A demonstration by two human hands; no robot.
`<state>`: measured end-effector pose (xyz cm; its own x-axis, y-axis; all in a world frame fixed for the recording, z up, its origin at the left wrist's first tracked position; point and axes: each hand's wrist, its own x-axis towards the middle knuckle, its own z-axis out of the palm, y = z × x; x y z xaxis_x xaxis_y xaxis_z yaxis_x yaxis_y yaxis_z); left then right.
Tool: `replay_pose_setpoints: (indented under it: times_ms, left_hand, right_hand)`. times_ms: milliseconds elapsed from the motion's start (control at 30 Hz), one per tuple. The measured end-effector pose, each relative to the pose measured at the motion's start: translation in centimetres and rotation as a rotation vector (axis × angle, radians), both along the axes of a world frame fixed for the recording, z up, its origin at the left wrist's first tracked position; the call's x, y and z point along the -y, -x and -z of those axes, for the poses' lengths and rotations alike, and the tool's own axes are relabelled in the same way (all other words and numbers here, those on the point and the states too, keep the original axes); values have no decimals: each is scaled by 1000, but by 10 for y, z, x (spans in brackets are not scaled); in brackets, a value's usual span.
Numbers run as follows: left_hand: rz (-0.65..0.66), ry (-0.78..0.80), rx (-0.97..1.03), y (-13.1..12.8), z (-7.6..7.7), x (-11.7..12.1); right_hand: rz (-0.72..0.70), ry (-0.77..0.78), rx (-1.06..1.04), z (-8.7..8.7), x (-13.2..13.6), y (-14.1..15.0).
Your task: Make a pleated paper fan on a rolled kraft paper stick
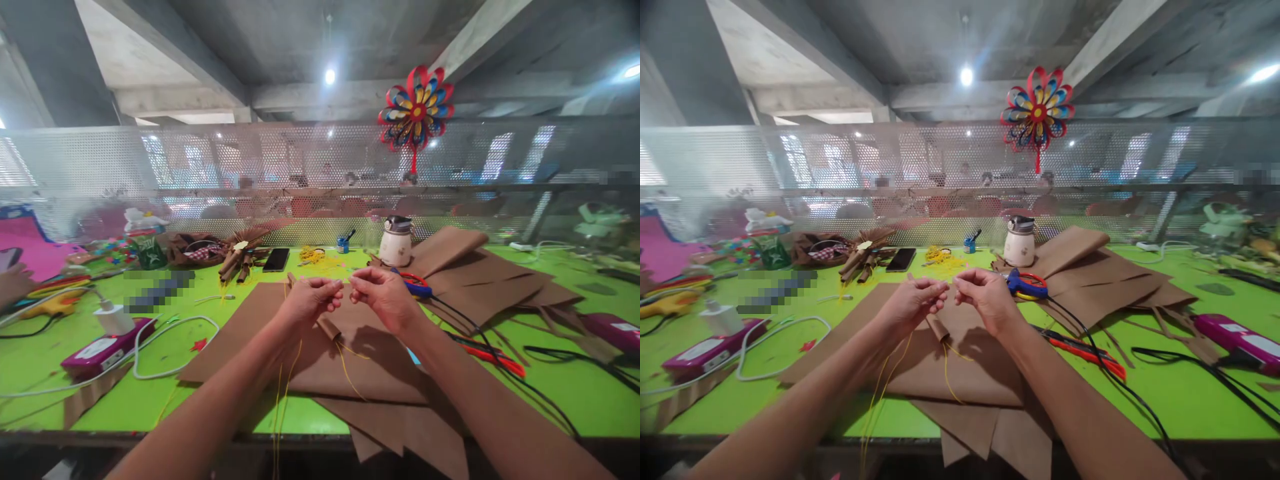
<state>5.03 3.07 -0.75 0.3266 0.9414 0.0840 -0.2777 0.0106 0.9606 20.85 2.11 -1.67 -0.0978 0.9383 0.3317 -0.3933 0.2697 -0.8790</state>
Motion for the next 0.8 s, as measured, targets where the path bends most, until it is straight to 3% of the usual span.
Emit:
replay_pose_setpoints:
  times_ms: [333,533,633,800]
  left_hand:
    - [96,24,70,5,11,3]
    - [24,-8,64,5,11,4]
    - [-4,-63,37,4,0,15]
    - [84,-184,-82,11,-31,53]
  right_hand:
    - [-8,23,-10,-2,6,0]
    - [-18,11,33,-1,6,2]
    - [-87,-18,57,-8,12,1]
    - [-241,-91,60,-24,32,3]
